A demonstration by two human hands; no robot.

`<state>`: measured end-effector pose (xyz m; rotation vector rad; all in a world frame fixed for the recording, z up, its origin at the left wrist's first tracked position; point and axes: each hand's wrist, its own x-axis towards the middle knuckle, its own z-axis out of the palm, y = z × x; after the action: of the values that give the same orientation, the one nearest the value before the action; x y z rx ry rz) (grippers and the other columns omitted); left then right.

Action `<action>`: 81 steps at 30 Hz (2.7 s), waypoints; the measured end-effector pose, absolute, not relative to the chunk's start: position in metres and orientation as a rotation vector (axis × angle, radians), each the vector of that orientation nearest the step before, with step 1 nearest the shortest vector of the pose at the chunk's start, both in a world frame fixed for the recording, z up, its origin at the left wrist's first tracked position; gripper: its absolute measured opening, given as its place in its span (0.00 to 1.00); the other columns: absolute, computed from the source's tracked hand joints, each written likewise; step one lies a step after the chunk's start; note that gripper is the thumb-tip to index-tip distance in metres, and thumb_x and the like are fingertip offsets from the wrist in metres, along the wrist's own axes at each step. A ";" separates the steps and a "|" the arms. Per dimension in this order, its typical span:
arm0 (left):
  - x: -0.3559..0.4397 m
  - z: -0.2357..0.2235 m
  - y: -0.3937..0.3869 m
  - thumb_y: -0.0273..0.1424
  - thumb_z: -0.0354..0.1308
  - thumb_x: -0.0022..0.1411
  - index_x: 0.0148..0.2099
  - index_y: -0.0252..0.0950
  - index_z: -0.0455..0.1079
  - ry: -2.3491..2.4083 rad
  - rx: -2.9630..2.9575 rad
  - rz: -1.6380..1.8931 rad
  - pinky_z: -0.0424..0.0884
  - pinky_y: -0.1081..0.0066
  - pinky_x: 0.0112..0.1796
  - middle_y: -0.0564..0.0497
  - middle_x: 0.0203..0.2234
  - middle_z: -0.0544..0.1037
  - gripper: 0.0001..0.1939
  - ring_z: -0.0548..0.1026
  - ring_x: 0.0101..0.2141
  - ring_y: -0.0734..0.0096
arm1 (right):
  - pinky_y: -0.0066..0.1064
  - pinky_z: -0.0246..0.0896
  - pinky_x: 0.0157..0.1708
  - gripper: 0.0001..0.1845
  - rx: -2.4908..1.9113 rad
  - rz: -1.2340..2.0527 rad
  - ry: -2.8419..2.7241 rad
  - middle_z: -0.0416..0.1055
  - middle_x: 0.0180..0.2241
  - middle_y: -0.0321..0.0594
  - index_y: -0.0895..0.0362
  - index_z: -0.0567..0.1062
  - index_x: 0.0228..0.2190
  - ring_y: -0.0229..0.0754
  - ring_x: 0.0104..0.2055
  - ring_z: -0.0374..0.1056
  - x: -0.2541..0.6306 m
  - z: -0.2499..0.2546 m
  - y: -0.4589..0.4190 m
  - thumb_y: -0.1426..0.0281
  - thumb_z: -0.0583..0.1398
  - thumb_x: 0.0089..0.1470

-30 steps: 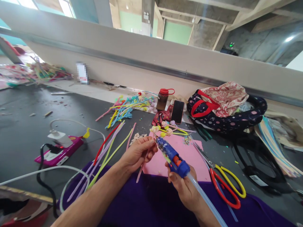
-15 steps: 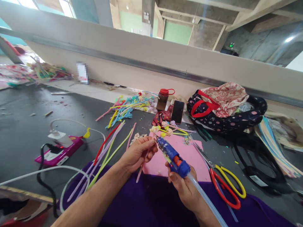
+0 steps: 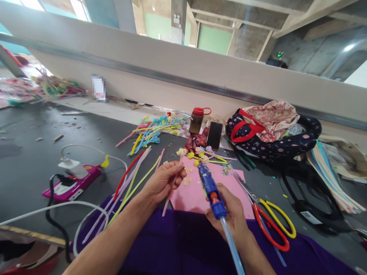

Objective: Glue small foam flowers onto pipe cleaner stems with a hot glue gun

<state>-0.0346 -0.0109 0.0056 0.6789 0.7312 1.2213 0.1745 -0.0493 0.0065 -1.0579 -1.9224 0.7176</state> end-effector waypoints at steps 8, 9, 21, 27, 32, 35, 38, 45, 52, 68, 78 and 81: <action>-0.043 0.008 -0.009 0.34 0.62 0.48 0.26 0.31 0.66 0.720 0.647 1.278 0.55 0.83 0.14 0.54 0.19 0.72 0.11 0.64 0.15 0.86 | 0.32 0.58 0.27 0.14 -1.676 0.362 -2.255 0.68 0.29 0.37 0.55 0.65 0.34 0.42 0.27 0.67 0.185 -0.018 -0.073 0.58 0.55 0.51; -0.042 0.009 -0.010 0.34 0.63 0.48 0.25 0.31 0.66 0.719 0.648 1.271 0.55 0.83 0.14 0.54 0.19 0.72 0.11 0.64 0.15 0.86 | 0.32 0.58 0.27 0.14 -1.727 0.306 -2.275 0.68 0.30 0.38 0.55 0.64 0.34 0.44 0.28 0.68 0.185 -0.023 -0.074 0.58 0.55 0.51; -0.038 0.012 -0.013 0.34 0.62 0.50 0.25 0.31 0.66 0.720 0.690 1.222 0.54 0.83 0.14 0.54 0.19 0.72 0.12 0.64 0.15 0.85 | 0.29 0.55 0.22 0.14 -1.696 -0.071 -2.427 0.68 0.31 0.41 0.57 0.67 0.38 0.43 0.26 0.69 0.176 -0.047 -0.066 0.61 0.54 0.53; -0.030 0.010 -0.017 0.34 0.61 0.51 0.26 0.31 0.65 0.670 0.693 1.161 0.55 0.82 0.13 0.54 0.19 0.72 0.12 0.63 0.14 0.85 | 0.31 0.60 0.27 0.15 -1.372 0.030 -2.358 0.69 0.38 0.44 0.56 0.68 0.43 0.40 0.28 0.68 0.187 -0.008 -0.059 0.64 0.55 0.54; -0.024 0.008 -0.020 0.34 0.59 0.53 0.27 0.32 0.64 0.657 0.688 1.058 0.55 0.83 0.13 0.54 0.19 0.72 0.11 0.64 0.13 0.85 | 0.28 0.60 0.25 0.06 -0.967 0.404 -2.172 0.70 0.31 0.39 0.55 0.71 0.35 0.35 0.26 0.65 0.174 0.036 -0.021 0.71 0.58 0.52; -0.023 0.008 -0.020 0.34 0.59 0.54 0.28 0.32 0.64 0.655 0.684 1.053 0.55 0.84 0.13 0.54 0.19 0.72 0.10 0.65 0.13 0.85 | 0.27 0.59 0.23 0.06 -0.831 0.417 -2.151 0.70 0.32 0.39 0.55 0.72 0.35 0.36 0.27 0.65 0.158 0.043 -0.004 0.71 0.59 0.51; -0.023 0.007 -0.020 0.34 0.59 0.54 0.28 0.32 0.65 0.647 0.688 1.062 0.56 0.84 0.13 0.54 0.19 0.72 0.10 0.65 0.13 0.85 | 0.26 0.61 0.23 0.07 -0.743 0.426 -2.170 0.71 0.33 0.40 0.55 0.72 0.36 0.37 0.30 0.66 0.146 0.041 0.002 0.72 0.58 0.51; -0.023 0.005 -0.020 0.35 0.60 0.52 0.30 0.31 0.66 0.654 0.645 1.028 0.58 0.84 0.13 0.53 0.19 0.73 0.11 0.65 0.14 0.84 | 0.31 0.66 0.33 0.08 -0.645 0.257 -2.240 0.72 0.32 0.40 0.54 0.72 0.34 0.39 0.35 0.68 0.141 0.036 0.005 0.76 0.56 0.52; -0.022 0.006 -0.019 0.35 0.59 0.53 0.29 0.31 0.67 0.659 0.654 1.035 0.57 0.83 0.12 0.53 0.18 0.72 0.11 0.65 0.13 0.84 | 0.29 0.66 0.32 0.08 -0.638 0.203 -2.289 0.72 0.34 0.41 0.54 0.71 0.34 0.38 0.36 0.68 0.142 0.035 0.007 0.76 0.56 0.52; -0.020 0.004 -0.019 0.38 0.58 0.53 0.33 0.30 0.71 0.894 0.905 1.052 0.50 0.83 0.12 0.50 0.20 0.74 0.14 0.63 0.14 0.85 | 0.27 0.61 0.30 0.05 -0.738 0.059 -2.371 0.70 0.31 0.39 0.56 0.69 0.31 0.37 0.33 0.66 0.169 0.062 0.019 0.72 0.54 0.55; -0.019 0.008 -0.021 0.36 0.58 0.52 0.31 0.31 0.71 1.001 1.013 0.990 0.49 0.81 0.13 0.51 0.19 0.74 0.11 0.59 0.12 0.86 | 0.27 0.61 0.31 0.04 -0.777 0.214 -2.321 0.69 0.30 0.37 0.56 0.70 0.30 0.36 0.30 0.65 0.169 0.062 0.017 0.75 0.55 0.52; -0.019 0.010 -0.022 0.35 0.57 0.53 0.30 0.32 0.71 1.002 1.019 0.974 0.49 0.81 0.13 0.52 0.17 0.73 0.10 0.58 0.12 0.86 | 0.29 0.62 0.34 0.04 -0.734 0.247 -2.327 0.69 0.32 0.39 0.56 0.70 0.30 0.38 0.35 0.66 0.166 0.061 0.018 0.75 0.55 0.53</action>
<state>-0.0188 -0.0221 0.0103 1.0190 1.0016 0.9742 0.1659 0.0177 0.0613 -0.7341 -2.3271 0.2472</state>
